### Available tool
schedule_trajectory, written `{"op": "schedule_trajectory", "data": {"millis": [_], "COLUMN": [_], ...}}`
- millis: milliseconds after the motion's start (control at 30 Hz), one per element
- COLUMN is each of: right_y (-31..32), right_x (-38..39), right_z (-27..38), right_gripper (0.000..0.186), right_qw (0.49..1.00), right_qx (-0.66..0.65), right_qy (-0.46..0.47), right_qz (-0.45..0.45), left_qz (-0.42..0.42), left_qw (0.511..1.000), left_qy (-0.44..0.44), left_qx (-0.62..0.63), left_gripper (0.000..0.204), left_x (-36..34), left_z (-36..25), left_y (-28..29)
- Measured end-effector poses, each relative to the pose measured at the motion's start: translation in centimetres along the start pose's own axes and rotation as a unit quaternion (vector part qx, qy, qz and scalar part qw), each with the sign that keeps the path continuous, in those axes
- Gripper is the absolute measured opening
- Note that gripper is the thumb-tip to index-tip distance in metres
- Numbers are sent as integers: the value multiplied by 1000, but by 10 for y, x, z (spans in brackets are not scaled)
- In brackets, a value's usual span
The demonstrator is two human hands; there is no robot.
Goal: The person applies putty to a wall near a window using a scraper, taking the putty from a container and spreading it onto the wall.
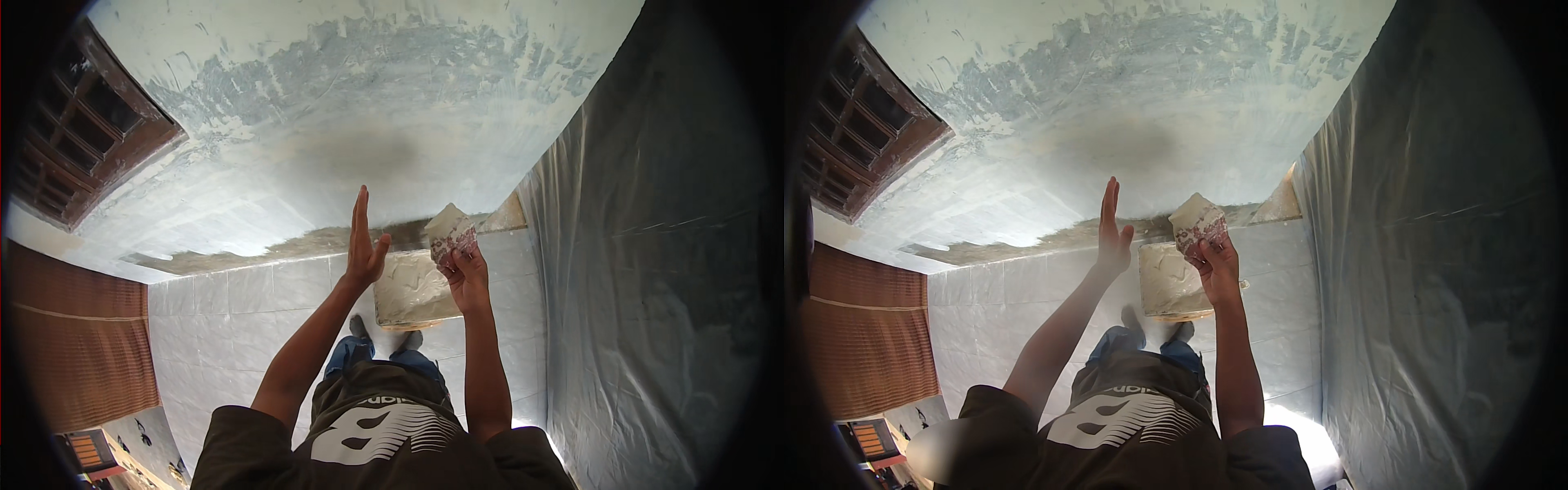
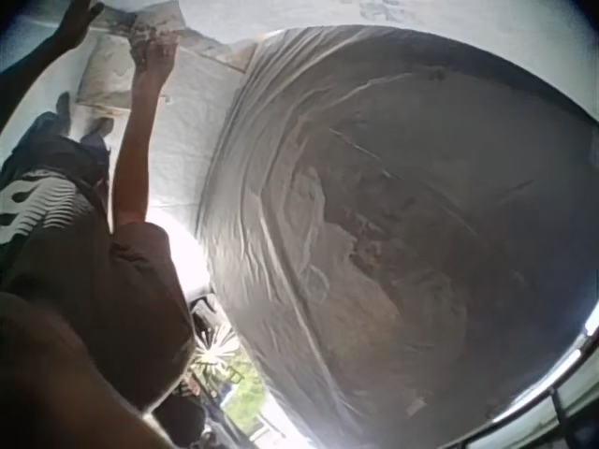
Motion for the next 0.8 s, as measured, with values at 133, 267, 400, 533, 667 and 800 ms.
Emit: {"op": "schedule_trajectory", "data": {"millis": [133, 267, 400, 533, 667, 800], "right_y": [-47, -107, -167, -220, -270, -318], "right_x": [-18, -29, -46, -63, -78, -90], "right_z": [36, 72, 113, 148, 169, 185], "right_gripper": [35, 33, 26, 26, 29, 23], "right_qw": [996, 990, 984, 980, 968, 957], "right_qx": [-23, -60, -68, -55, -59, -58], "right_qy": [41, 58, 91, 130, 171, 198], "right_qz": [82, 111, 135, 138, 173, 203], "left_qz": [-22, -43, -60, -85, -93, -107], "left_qw": [996, 987, 970, 959, 943, 921], "left_qy": [-79, -146, -230, -270, -319, -371], "left_qx": [21, 43, 52, 19, -7, -41], "left_gripper": [89, 83, 83, 94, 94, 95], "left_x": [-39, -72, -106, -143, -175, -201], "left_z": [-55, -103, -154, -193, -232, -268], "left_y": [22, 55, 88, 121, 153, 183]}}
Point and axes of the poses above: each hand's wrist, its own x-axis away from the middle knuckle, its own y-axis out of the back of the hand, z = x × y, the point moved 9 cm from there along -x, towards the middle knuckle, and after that the axes turned 12 degrees about y, right-handed, at the moved point
